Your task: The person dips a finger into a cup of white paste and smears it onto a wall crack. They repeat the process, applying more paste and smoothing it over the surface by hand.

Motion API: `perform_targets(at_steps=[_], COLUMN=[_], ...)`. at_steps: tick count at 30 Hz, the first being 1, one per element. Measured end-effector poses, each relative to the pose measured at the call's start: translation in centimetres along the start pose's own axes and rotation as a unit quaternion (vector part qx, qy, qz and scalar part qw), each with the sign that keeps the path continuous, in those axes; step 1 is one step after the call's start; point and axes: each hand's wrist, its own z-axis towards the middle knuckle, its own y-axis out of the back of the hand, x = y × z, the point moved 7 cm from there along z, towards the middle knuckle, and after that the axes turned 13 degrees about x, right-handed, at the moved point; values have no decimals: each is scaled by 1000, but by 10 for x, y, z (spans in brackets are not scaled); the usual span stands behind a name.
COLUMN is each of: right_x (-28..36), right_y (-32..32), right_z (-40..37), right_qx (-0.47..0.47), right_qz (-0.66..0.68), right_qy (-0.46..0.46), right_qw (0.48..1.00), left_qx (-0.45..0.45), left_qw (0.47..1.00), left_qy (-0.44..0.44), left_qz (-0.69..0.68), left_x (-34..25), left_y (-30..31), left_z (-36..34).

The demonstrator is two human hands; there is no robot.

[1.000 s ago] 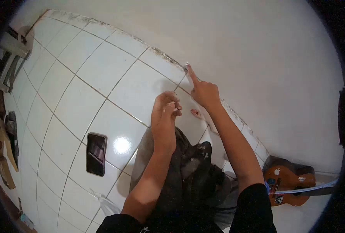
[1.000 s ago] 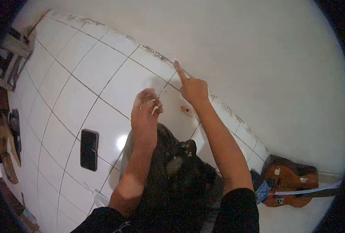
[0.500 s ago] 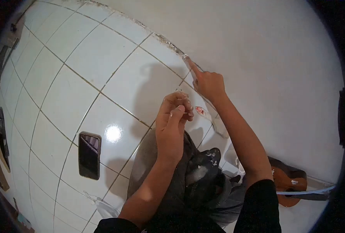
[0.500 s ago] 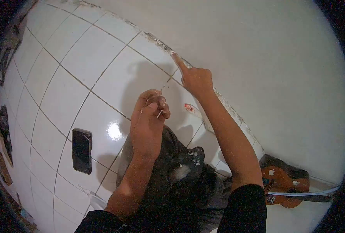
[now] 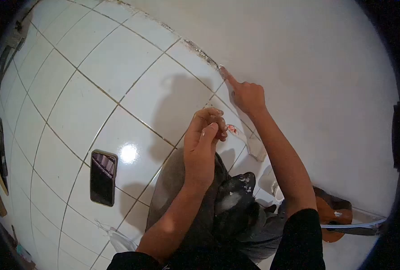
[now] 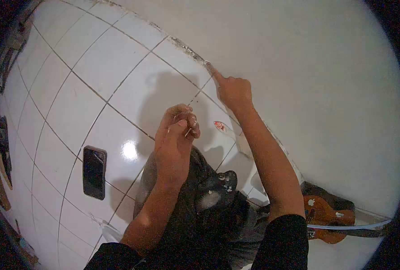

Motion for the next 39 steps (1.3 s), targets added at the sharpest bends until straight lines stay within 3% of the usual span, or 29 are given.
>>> perform_targets(at_steps=[9, 12, 13, 14, 16, 17, 18, 19, 20, 21, 22, 23, 25, 27, 29, 31, 33, 36, 38, 39], right_x=[3, -1, -5, -8, 4, 7, 15, 21, 27, 33, 39, 42, 41, 29, 5, -28, -68, -125, -156, -165], right_y=[18, 26, 25, 24, 52, 55, 70, 80, 85, 88, 98, 89, 102, 91, 80, 65, 45, 19, -15, -33], right_z=[-5, -25, -31, -40, -77, -90, -111, -126, -139, -149, -163, -169, -197, -226, -257, -301, -345, -416, -460, -476], right_qx=[5, -10, -32, -52, 31, 9, -32, -61, -105, -115, -140, -142, -151, -157, -173, -216, -263, -376, -469, -485], right_qz=[37, 107, 342, 556, 809, 876, 914, 928, 939, 942, 937, 934, 937, 940, 944, 926, 912, 886, 874, 867], right_qy=[-18, -31, 3, 42, -4, 46, 28, 87, 126, 144, 144, 199, 240, 224, 195, 171, 172, 94, 32, 27], right_qw=[999, 994, 939, 829, 587, 479, 404, 358, 302, 281, 286, 259, 206, 206, 203, 260, 264, 253, 119, 110], left_qx=[-6, 12, 19, 15, 11, 25, 81, 137, 129, 155, 81, 8, 102, 186, 110, 159, 207, 299, 330, 347], left_qw=[1000, 1000, 1000, 1000, 998, 998, 989, 971, 974, 970, 980, 984, 976, 961, 940, 918, 896, 835, 758, 747], left_qy=[-10, 4, -8, -4, 4, -1, -3, -5, -8, -8, 3, 12, 16, 24, 29, 28, 40, 52, 88, 91], left_qz=[27, 6, 10, 23, 55, 54, 125, 196, 186, 190, 183, 175, 190, 203, 322, 363, 390, 459, 556, 559], left_x=[-1, 0, -2, -2, 5, 10, 12, 12, 5, 9, 16, 18, 8, 8, 14, 12, 23, 33, 45, 46], left_y=[1, 0, -1, -1, -1, 0, -4, -14, -27, -33, -18, -6, -20, -31, -25, -42, -44, -58, -62, -62], left_z=[0, 0, 0, -1, -1, -2, -2, -3, -10, -14, -16, -17, -14, -15, -14, -21, -26, -35, -43, -45])
